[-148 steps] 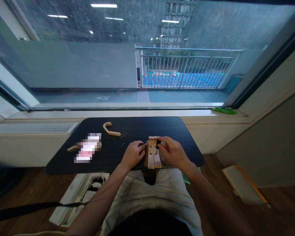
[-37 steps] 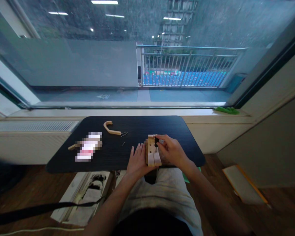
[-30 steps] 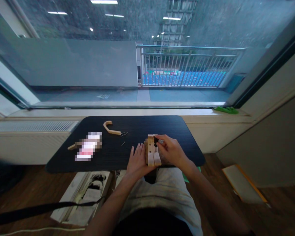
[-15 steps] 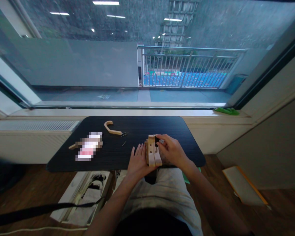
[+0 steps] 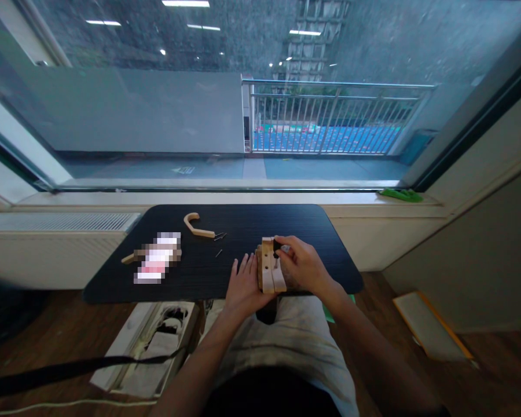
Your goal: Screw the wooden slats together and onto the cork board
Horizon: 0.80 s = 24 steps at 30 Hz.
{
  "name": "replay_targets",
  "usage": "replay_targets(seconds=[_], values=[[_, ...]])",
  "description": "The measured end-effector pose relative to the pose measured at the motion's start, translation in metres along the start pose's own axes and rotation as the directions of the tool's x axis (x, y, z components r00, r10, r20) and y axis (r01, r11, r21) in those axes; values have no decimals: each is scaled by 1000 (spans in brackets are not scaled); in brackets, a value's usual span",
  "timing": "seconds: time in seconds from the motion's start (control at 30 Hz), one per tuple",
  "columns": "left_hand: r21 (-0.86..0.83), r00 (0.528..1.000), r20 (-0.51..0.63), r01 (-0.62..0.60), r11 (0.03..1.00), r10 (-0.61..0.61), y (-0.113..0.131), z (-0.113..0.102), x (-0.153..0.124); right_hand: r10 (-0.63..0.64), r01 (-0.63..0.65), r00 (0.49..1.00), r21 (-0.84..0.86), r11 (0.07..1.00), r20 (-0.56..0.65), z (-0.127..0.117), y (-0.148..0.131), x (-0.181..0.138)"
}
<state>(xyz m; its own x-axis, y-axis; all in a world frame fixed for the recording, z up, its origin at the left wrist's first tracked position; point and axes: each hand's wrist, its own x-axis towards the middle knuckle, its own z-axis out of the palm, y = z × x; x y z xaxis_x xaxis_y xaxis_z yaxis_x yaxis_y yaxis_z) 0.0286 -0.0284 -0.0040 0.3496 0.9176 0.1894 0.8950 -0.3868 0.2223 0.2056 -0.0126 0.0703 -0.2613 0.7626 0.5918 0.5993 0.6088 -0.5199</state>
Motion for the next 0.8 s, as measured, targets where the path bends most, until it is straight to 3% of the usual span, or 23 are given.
replay_targets(seconds=[0.8], values=[[-24, 998, -3, 65, 998, -65, 4, -2, 4, 15, -17, 1000, 66, 998, 27, 2, -5, 4]])
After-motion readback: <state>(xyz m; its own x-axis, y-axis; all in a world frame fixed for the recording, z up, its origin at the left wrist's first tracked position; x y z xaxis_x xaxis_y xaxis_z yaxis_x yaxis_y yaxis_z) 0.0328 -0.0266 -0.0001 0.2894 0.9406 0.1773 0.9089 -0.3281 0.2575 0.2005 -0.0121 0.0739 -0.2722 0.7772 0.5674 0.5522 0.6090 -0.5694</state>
